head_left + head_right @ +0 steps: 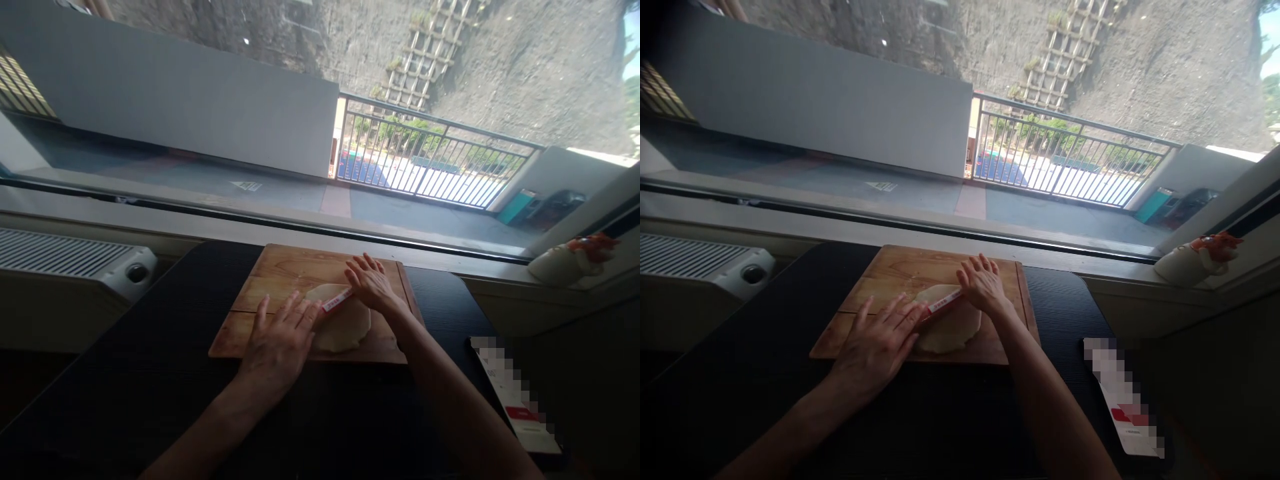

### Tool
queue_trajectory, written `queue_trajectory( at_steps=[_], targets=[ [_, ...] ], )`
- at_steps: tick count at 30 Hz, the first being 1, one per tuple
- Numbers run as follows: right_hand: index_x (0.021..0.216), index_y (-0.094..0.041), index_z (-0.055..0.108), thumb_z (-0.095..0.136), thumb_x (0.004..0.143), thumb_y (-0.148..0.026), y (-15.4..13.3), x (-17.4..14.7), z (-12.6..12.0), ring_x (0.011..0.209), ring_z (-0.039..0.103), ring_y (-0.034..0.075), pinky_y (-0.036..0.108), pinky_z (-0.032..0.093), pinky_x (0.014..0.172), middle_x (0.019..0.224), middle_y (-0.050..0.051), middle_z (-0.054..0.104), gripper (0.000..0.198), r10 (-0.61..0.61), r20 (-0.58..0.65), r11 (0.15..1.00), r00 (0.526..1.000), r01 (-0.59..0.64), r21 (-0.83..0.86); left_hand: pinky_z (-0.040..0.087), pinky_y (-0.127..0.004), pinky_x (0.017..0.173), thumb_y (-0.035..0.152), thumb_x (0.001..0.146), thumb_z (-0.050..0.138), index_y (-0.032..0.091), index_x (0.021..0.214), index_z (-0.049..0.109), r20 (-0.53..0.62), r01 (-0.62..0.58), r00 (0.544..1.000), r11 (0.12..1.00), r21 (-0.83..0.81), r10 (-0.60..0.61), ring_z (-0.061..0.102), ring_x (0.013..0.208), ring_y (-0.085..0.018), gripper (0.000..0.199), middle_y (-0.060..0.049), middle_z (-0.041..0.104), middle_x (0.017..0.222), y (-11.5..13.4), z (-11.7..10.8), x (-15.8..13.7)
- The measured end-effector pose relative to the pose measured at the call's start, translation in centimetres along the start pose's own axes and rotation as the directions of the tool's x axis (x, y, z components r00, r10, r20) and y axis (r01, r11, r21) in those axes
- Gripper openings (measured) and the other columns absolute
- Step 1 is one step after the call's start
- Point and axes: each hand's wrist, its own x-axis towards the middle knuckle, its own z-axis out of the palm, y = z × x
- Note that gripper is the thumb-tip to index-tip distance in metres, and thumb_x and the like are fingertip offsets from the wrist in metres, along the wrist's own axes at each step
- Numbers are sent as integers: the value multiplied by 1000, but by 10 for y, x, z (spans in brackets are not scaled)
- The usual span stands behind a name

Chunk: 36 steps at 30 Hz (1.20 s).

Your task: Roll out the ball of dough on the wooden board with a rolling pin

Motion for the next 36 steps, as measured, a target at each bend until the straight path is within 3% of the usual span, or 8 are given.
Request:
queue_trajectory(
  at_steps=[3,6,14,17,25,28,31,36],
  targets=[
    [126,-28,48,19,96,-48,-18,42,-5,136,21,21,42,20,107,139,2,43,46,-13,62,1000,998,13,11,15,-62,105,32,91,36,22,133,42,24,48,999,998,-34,-47,36,130,-29,44,-7,50,134,-4,-1,4],
    [123,-28,50,18,95,-51,-30,54,-6,134,24,22,42,22,105,136,2,45,49,-28,65,999,997,27,20,17,-63,104,33,91,38,24,134,41,36,85,996,995,-55,-83,36,130,-30,45,-6,52,133,-5,-3,2],
    [136,-25,39,19,97,-44,9,-41,5,138,14,19,41,12,111,146,0,34,48,-83,-43,996,996,84,15,17,-56,109,23,89,40,27,136,40,-34,-75,997,993,-93,72,36,130,-26,47,-5,42,141,19,-8,-16],
    [139,-23,35,20,96,-44,16,-52,7,139,13,19,41,9,112,146,1,34,50,-70,-53,997,996,71,8,22,-53,108,19,89,39,26,136,39,-50,-119,992,990,-80,115,38,130,-24,48,-6,42,141,21,-6,-17],
    [123,-32,52,19,95,-50,-37,54,0,134,25,24,45,22,105,135,-1,47,47,-95,76,995,993,92,41,27,-57,105,31,90,39,16,133,43,80,102,992,992,-74,-97,36,130,-28,46,-8,47,136,-4,-2,-1],
    [120,-29,55,21,93,-54,-50,68,-1,133,27,24,43,26,104,132,1,50,49,-111,84,993,990,107,50,27,-58,104,33,90,39,17,135,40,74,135,989,988,-78,-130,35,131,-28,47,-7,47,137,-8,-2,-6],
    [127,-28,48,21,95,-51,-43,43,0,136,20,22,43,21,106,139,1,44,48,-128,54,991,990,125,48,27,-57,105,25,89,39,18,137,37,61,79,995,992,-98,-73,36,130,-27,48,-6,46,138,-3,-5,-16],
    [134,-23,43,18,96,-45,-3,-28,3,139,10,20,42,9,111,147,2,31,49,-119,-4,993,993,119,10,28,-48,108,15,88,36,19,140,30,32,-82,995,978,-190,90,37,130,-19,53,-6,40,142,9,-5,-25]
  ],
)
